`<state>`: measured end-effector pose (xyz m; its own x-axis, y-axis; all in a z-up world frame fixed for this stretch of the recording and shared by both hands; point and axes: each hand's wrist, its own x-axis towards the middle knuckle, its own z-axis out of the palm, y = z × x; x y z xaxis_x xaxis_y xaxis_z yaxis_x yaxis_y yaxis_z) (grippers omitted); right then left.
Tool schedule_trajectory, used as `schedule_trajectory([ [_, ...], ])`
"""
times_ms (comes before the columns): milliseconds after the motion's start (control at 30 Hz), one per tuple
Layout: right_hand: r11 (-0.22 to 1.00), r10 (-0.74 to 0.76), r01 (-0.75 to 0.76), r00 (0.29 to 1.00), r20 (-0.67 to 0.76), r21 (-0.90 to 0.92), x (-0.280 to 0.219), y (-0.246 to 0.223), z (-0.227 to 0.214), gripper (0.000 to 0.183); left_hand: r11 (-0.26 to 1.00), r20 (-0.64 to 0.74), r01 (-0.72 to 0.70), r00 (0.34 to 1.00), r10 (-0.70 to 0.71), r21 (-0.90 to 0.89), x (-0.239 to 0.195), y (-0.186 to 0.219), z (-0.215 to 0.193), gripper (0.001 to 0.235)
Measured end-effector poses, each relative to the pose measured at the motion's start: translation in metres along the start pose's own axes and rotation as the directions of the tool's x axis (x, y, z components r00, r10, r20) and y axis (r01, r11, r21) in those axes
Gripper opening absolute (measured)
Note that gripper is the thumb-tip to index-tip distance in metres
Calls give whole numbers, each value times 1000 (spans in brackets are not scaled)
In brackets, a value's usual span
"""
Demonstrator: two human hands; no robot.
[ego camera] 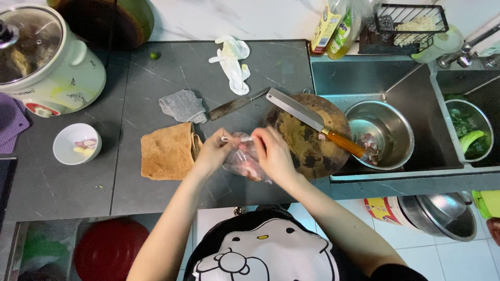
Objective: Chopping raw meat on a cutting board, placing it into a plastic bag, and storing it in the freezer.
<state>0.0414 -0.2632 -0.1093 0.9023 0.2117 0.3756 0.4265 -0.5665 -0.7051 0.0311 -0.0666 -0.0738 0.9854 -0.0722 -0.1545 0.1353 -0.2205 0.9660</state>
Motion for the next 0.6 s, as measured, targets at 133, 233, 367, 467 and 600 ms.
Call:
schedule_trajectory([
  [133, 982, -183, 184, 982, 41, -41, -30, -17, -8, 10, 952, 35, 172, 985, -168, -253, 14, -29, -5, 14],
  [233, 991, -136, 136, 984, 113, 3, -32, -37, -30, 7, 978, 10, 68, 998, -68, -198, 6, -25, -5, 20],
  [367, 977, 53, -89, 981, 184, 191, -4, -37, -27, 17, 710, 192, -471, 877, 440, 524, 0, -2, -7, 17],
  [467, 952, 166, -229, 944, 285, 203, 21, -40, -19, 27, 235, 405, -695, 623, 669, 680, -7, 11, -9, 10],
  [600, 919, 194, -326, 862, 468, 221, 36, -2, -5, 30, 186, 360, -688, 567, 741, 701, -4, -6, -12, 9],
])
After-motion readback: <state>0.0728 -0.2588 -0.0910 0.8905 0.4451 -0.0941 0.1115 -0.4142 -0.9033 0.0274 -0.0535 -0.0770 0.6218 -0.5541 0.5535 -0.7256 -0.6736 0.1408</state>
